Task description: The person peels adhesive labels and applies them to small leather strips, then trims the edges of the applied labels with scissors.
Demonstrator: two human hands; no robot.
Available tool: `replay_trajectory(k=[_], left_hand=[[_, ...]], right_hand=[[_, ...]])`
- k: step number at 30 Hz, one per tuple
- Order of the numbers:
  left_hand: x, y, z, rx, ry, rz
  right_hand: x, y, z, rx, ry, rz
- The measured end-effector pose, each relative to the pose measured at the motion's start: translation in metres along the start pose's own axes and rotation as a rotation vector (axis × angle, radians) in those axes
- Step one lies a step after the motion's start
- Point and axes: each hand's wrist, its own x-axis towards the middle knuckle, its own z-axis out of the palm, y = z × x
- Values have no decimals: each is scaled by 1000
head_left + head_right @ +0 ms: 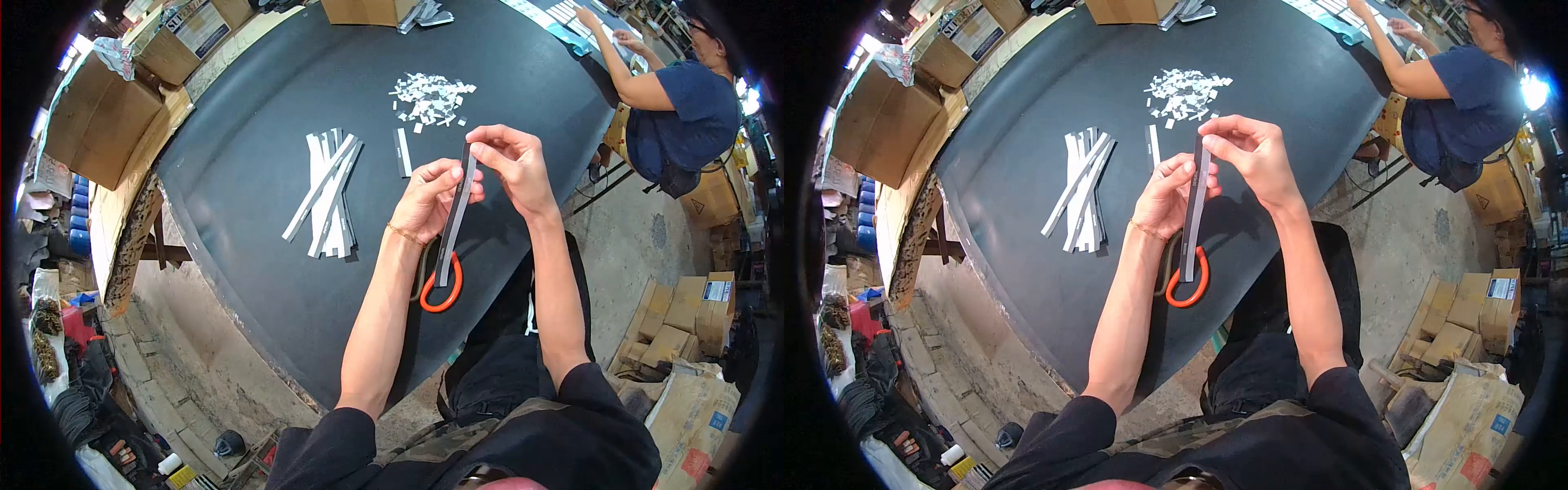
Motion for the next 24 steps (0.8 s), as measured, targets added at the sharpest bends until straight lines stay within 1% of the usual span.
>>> replay_trajectory(k=[10,13,15,16,18,22,24], left_hand=[[0,-1,0,11,3,2],[1,0,1,-31,8,-5],[0,1,5,7,16,-11],[0,0,4,5,15,-12],[0,-2,2,25,-38,-21],[1,0,15,82,-31,-15],[4,4,33,419,102,-11]], right_hand=[[0,-3,-2,-48,-11,-8],[2,-4,-3,-74,6,3],[4,-4,-8,40,-1,26],[6,-5,-11,39,0,26],[8,-7,-16,283,-30,45],[11,6,-30,387,-71,13],[14,18,-38,517,-124,-40]])
